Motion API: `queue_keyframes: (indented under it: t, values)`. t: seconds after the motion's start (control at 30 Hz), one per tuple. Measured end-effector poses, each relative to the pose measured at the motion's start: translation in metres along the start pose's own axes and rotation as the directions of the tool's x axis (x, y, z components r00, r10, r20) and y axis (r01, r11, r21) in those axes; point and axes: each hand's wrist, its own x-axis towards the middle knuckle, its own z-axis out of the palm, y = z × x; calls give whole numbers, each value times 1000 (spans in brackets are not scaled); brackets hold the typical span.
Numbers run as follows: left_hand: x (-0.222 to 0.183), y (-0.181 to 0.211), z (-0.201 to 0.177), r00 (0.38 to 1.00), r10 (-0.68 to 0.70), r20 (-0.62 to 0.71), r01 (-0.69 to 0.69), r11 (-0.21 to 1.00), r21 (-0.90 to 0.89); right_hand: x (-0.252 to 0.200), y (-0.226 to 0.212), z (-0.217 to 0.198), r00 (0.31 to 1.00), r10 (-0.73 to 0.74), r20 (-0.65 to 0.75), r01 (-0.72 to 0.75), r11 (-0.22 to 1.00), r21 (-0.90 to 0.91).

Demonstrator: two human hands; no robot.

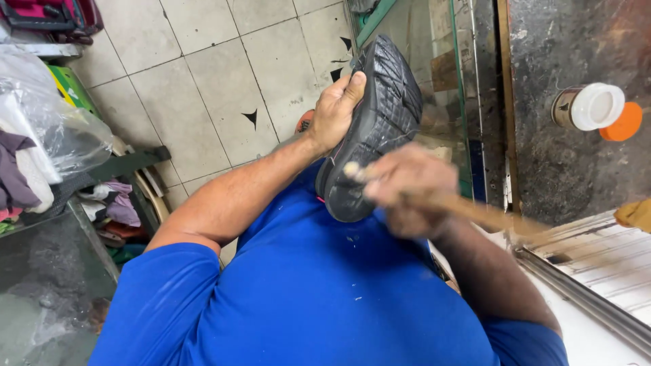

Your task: Applying dye to the edge of a shoe sole using a brush

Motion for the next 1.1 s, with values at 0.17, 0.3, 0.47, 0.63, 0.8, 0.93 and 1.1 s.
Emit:
queue_keyframes:
  t: [0.17, 0.3, 0.47, 0.63, 0.8, 0.93, 1.1]
  values:
    - [-10, 12, 4, 997, -39, -60, 44, 995, 86, 4, 0, -6, 998, 37, -53, -28, 988, 155]
    - [-8, 5, -1, 998, -16, -54, 23, 992, 127, 10, -31, 21, 989, 65, -135, -33, 974, 225]
    - [13, -30, -1, 1000, 13, -5, -13, 1000, -21, -15, 52, -8, 973, -42, -226, 45, 999, 8]
    - [18, -51, -2, 997, 50, 64, -36, 978, -206, -3, 17, -15, 998, 51, -43, -36, 958, 285]
    - [29, -63, -1, 972, 188, 142, -118, 911, -394, 11, 32, -25, 973, -133, -189, 155, 982, 106]
    - [8, -30, 6, 954, 204, 221, -93, 897, -431, 14, 33, -14, 982, -59, -179, 107, 957, 270]
    - [14, -14, 4, 911, 261, 319, -148, 929, -340, 32, 48, -33, 953, -163, -255, 242, 916, 319]
